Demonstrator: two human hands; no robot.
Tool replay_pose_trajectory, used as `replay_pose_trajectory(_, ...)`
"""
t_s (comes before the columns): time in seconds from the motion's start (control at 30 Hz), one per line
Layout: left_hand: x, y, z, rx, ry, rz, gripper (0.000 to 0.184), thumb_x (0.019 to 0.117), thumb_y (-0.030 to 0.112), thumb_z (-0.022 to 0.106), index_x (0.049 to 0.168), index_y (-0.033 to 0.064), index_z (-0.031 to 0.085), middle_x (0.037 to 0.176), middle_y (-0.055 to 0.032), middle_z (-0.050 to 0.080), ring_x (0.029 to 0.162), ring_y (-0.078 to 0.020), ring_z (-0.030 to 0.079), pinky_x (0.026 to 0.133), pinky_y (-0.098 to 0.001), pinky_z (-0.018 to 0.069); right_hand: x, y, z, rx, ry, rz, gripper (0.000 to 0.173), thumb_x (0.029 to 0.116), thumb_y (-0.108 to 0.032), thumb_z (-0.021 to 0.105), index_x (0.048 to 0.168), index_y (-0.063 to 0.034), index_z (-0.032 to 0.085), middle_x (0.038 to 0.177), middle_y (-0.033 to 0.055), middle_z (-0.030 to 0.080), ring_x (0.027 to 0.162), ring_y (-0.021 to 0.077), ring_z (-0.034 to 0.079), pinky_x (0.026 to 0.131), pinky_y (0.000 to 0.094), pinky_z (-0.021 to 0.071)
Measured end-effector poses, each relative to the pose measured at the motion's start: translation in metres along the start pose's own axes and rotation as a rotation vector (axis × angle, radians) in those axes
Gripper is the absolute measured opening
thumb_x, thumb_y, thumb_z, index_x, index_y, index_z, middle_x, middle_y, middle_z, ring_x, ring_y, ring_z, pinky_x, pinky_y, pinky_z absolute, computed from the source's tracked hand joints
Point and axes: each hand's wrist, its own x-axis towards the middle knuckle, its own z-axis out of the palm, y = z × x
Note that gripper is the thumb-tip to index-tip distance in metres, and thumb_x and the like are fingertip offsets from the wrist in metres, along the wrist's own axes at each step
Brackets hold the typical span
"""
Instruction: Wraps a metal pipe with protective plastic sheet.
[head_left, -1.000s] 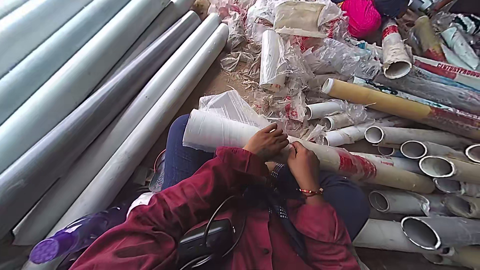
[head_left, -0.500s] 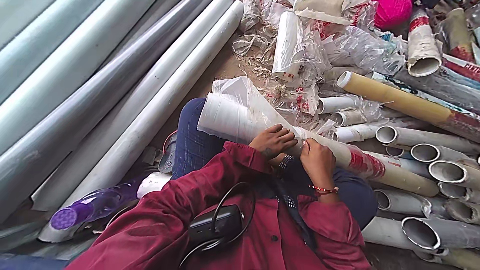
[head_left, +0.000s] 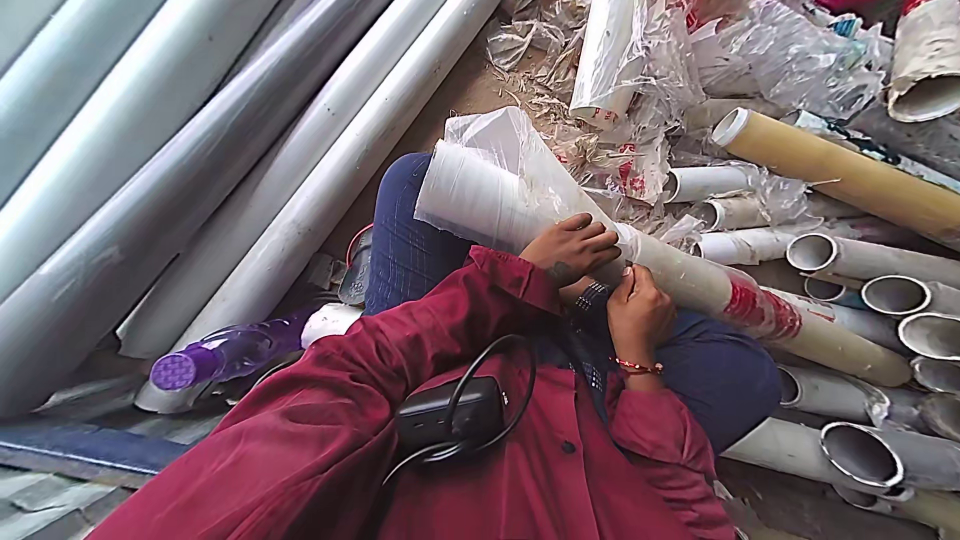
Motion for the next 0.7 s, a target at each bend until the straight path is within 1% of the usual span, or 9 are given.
replay_pose_trajectory(0.07, 0.000, 0.000, 0.001, -0.012, 0.013, -0.001, 0.018, 0.0925, 0.001, 0.063, 0.096, 0.0113, 0.078, 0.100, -0.0052, 0.076, 0.100, -0.0225, 0.071, 0.089, -0.0361, 0.0515, -0.006, 0.000, 0.005, 0.001, 0.053, -0.017, 0.028, 0.1021, -0.009, 0.050, 0.098, 0.0064, 0.074, 0.076, 0.0239, 0.072, 0.069, 0.0426, 0.072, 0.059, 0.0554, 0.0515)
replay_pose_trajectory(0.2, 0.000, -0.001, 0.003, -0.008, 0.031, 0.004, 0.015, 0.0944, 0.006, 0.064, 0.096, 0.0117, 0.078, 0.097, -0.0057, 0.076, 0.097, -0.0227, 0.071, 0.087, -0.0358, 0.0517, -0.014, 0.003, 0.012, 0.025, 0.097, -0.024, 0.027, 0.1007, -0.007, 0.051, 0.098, 0.0074, 0.074, 0.075, 0.0231, 0.072, 0.066, 0.0410, 0.071, 0.057, 0.0537, 0.0514)
replay_pose_trajectory(0.37, -0.002, -0.002, 0.003, -0.024, 0.037, 0.014, 0.017, 0.0950, 0.004, 0.062, 0.096, 0.0110, 0.078, 0.102, -0.0070, 0.076, 0.106, -0.0250, 0.071, 0.096, -0.0377, 0.0506, -0.023, 0.005, 0.020, 0.013, 0.126, -0.040, 0.027, 0.0993, -0.006, 0.051, 0.096, 0.0085, 0.074, 0.073, 0.0226, 0.072, 0.063, 0.0401, 0.071, 0.054, 0.0526, 0.0516)
replay_pose_trajectory(0.43, -0.002, -0.003, 0.004, -0.028, 0.045, 0.022, 0.017, 0.0952, 0.004, 0.062, 0.096, 0.0106, 0.078, 0.102, -0.0074, 0.076, 0.107, -0.0254, 0.071, 0.096, -0.0378, 0.0508, -0.025, 0.004, 0.023, -0.001, 0.137, -0.043, 0.027, 0.0995, -0.006, 0.051, 0.096, 0.0090, 0.073, 0.073, 0.0225, 0.071, 0.063, 0.0402, 0.071, 0.054, 0.0521, 0.0512)
replay_pose_trajectory(0.53, -0.002, -0.004, 0.005, -0.029, 0.057, 0.028, 0.017, 0.0960, 0.005, 0.061, 0.096, 0.0103, 0.077, 0.102, -0.0078, 0.076, 0.106, -0.0257, 0.070, 0.095, -0.0376, 0.0509, -0.029, 0.006, 0.030, 0.002, 0.168, -0.053, 0.026, 0.0983, -0.005, 0.051, 0.095, 0.0094, 0.073, 0.073, 0.0229, 0.071, 0.063, 0.0389, 0.072, 0.054, 0.0509, 0.0519)
replay_pose_trajectory(0.63, -0.004, -0.004, 0.007, -0.027, 0.056, 0.033, 0.017, 0.0969, 0.007, 0.061, 0.096, 0.0102, 0.078, 0.104, -0.0082, 0.077, 0.108, -0.0260, 0.071, 0.095, -0.0381, 0.0514, -0.032, 0.008, 0.035, 0.014, 0.179, -0.053, 0.026, 0.0981, -0.005, 0.052, 0.098, 0.0096, 0.073, 0.073, 0.0228, 0.072, 0.062, 0.0386, 0.072, 0.054, 0.0502, 0.0524)
replay_pose_trajectory(0.7, -0.003, -0.001, 0.006, -0.018, 0.040, 0.005, 0.017, 0.0982, 0.011, 0.060, 0.100, 0.0099, 0.078, 0.103, -0.0080, 0.076, 0.102, -0.0250, 0.072, 0.090, -0.0379, 0.0527, -0.034, 0.009, 0.031, 0.037, 0.144, -0.038, 0.026, 0.0980, -0.005, 0.052, 0.098, 0.0091, 0.074, 0.074, 0.0228, 0.072, 0.064, 0.0393, 0.072, 0.055, 0.0519, 0.0528)
